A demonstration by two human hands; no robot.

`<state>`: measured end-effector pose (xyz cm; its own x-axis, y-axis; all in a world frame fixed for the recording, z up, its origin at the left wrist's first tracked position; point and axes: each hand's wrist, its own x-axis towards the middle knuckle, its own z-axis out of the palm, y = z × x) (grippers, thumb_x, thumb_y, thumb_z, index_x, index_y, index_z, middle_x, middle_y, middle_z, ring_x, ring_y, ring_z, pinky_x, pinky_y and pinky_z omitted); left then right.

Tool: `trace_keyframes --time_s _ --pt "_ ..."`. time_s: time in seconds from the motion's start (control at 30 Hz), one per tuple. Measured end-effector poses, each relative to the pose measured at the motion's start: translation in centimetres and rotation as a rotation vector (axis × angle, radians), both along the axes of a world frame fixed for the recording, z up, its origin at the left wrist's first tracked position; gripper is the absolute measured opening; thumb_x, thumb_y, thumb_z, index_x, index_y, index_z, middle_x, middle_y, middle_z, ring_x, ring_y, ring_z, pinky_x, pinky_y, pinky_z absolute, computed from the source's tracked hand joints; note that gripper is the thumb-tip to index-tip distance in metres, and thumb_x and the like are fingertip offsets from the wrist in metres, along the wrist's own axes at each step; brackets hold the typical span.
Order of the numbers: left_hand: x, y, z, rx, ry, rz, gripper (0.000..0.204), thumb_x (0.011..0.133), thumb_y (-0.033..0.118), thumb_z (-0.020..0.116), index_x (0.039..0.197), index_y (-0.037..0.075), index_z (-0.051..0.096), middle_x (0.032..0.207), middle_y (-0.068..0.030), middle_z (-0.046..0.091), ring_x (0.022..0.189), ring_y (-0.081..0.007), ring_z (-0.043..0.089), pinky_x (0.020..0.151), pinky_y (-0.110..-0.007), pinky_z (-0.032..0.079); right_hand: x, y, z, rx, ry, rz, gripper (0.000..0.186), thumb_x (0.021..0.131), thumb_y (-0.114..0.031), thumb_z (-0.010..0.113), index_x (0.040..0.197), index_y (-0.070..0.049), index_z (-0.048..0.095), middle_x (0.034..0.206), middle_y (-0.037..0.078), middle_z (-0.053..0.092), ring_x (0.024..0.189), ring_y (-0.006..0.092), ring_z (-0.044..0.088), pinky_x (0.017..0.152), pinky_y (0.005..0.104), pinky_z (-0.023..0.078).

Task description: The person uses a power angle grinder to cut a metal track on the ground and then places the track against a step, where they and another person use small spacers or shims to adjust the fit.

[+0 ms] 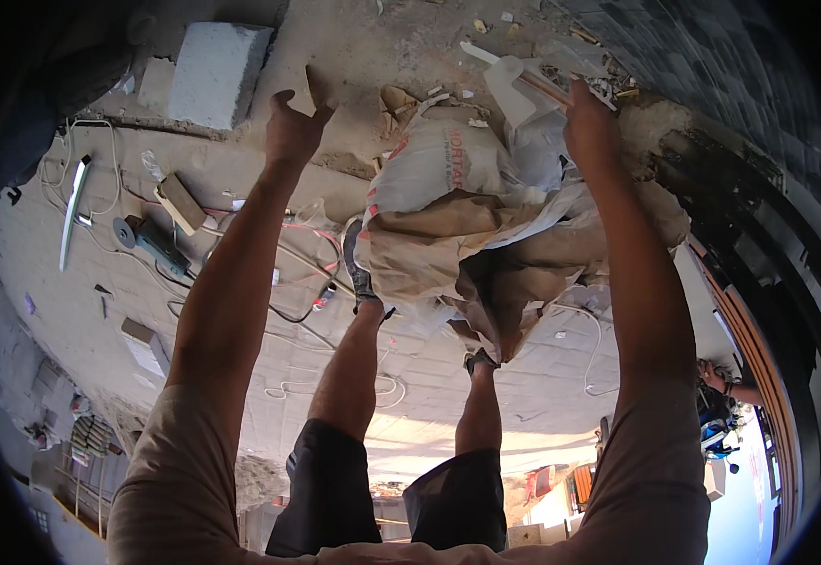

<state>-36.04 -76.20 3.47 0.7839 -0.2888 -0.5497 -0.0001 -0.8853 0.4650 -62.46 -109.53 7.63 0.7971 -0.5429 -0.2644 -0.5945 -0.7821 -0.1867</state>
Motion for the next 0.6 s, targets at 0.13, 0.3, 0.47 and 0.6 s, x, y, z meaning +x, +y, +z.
trace_keyframes --time_s 0.13,0.3,0.47,0.6 --pt "-5.3 -1.0 7.9 -0.432 -0.032 0.014 0.057 0.087 0.021 0.074 0.131 -0.002 0.046 0.096 -0.0123 0.065 0.082 -0.0222 0.066 0.076 -0.034 0.054 1.1 2.8 8.2 0.024 0.037 -0.236 0.029 0.094 -0.014 0.060 0.121 -0.007 0.053 0.093 0.024 0.068 0.092 0.0458 0.064 0.078 0.0543 0.049" --pt "-14.6 -0.5 18.0 -0.746 0.407 0.772 0.038 0.095 0.015 0.067 0.126 0.000 0.050 0.101 -0.0084 0.064 0.086 -0.0173 0.064 0.078 -0.031 0.053 4.3 6.9 9.3 0.274 0.033 -0.267 0.024 0.097 -0.027 0.059 0.105 -0.004 0.064 0.087 0.022 0.068 0.086 0.0437 0.066 0.073 0.0499 0.050" --pt "-26.9 1.8 25.2 -0.738 0.807 0.968 0.022 0.098 0.013 0.064 0.114 0.001 0.056 0.100 -0.0056 0.063 0.089 -0.0109 0.060 0.080 -0.025 0.050 10.3 11.1 0.0 0.791 -0.216 -0.406 0.032 0.095 -0.033 0.061 0.097 -0.001 0.066 0.093 0.022 0.070 0.087 0.0429 0.066 0.075 0.0478 0.050" --pt "-31.4 4.2 24.8 -0.606 0.800 0.734 0.016 0.099 0.010 0.058 0.113 0.003 0.058 0.097 -0.0035 0.063 0.084 -0.0099 0.058 0.078 -0.026 0.048 12.5 10.9 -6.7 0.222 -0.015 -0.244 0.029 0.094 -0.030 0.061 0.098 -0.001 0.066 0.094 0.022 0.069 0.090 0.0428 0.066 0.077 0.0460 0.051"
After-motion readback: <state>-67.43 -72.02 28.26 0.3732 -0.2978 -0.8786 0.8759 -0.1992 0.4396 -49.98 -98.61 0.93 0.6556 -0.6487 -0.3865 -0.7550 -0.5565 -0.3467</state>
